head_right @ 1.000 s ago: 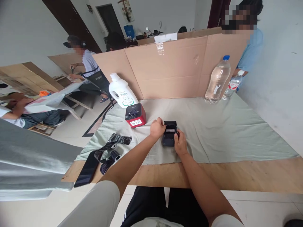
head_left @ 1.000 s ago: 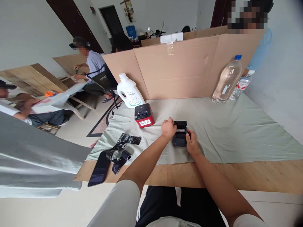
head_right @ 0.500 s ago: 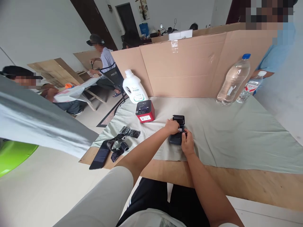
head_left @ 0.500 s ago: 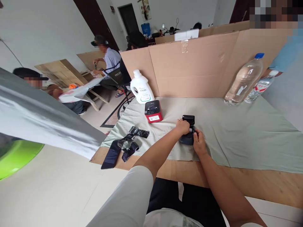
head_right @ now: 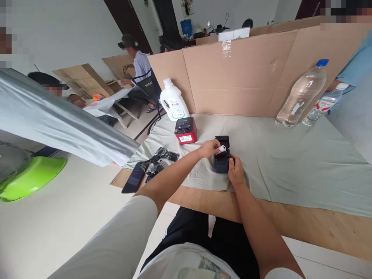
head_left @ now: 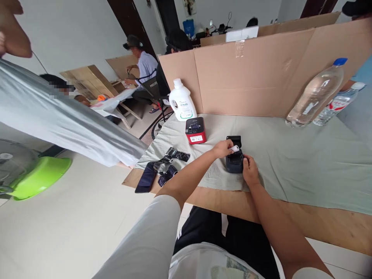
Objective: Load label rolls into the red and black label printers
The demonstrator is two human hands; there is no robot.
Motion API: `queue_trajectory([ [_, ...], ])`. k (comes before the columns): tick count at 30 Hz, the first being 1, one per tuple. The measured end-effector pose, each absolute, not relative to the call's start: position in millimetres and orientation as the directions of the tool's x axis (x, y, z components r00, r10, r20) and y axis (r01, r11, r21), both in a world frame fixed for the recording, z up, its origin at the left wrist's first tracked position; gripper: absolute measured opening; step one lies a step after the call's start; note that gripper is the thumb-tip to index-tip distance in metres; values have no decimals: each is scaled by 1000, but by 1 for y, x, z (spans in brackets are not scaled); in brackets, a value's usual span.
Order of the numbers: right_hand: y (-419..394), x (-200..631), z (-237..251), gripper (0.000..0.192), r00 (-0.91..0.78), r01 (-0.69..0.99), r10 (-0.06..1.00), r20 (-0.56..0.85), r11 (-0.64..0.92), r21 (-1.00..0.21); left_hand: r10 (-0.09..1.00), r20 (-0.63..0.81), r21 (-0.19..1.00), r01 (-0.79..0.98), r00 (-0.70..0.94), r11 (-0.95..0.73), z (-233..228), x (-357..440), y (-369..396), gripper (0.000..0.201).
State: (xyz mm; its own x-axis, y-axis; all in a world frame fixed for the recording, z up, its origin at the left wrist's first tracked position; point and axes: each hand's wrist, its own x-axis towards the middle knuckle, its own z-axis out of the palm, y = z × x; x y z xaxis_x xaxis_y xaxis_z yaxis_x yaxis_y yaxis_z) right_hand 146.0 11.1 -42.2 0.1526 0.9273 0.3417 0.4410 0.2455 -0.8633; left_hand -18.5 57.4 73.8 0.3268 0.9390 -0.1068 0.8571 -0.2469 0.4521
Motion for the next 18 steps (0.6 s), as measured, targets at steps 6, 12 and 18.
queue_trajectory([
  [6, 12, 148, -41, 46, 116, 477, 935, 334, 242, -845, 899, 7, 551, 749, 438, -370, 94, -22, 51, 23],
  [12, 12, 151, -43, 46, 139, 493, 932, 334, 228, -839, 784, -363, 616, 761, 503, -203, 121, -101, 26, 23],
  [18, 13, 150, -43, 47, 141, 505, 935, 326, 215, -836, 786, -573, 240, 964, 232, -110, 96, -181, -12, 35],
])
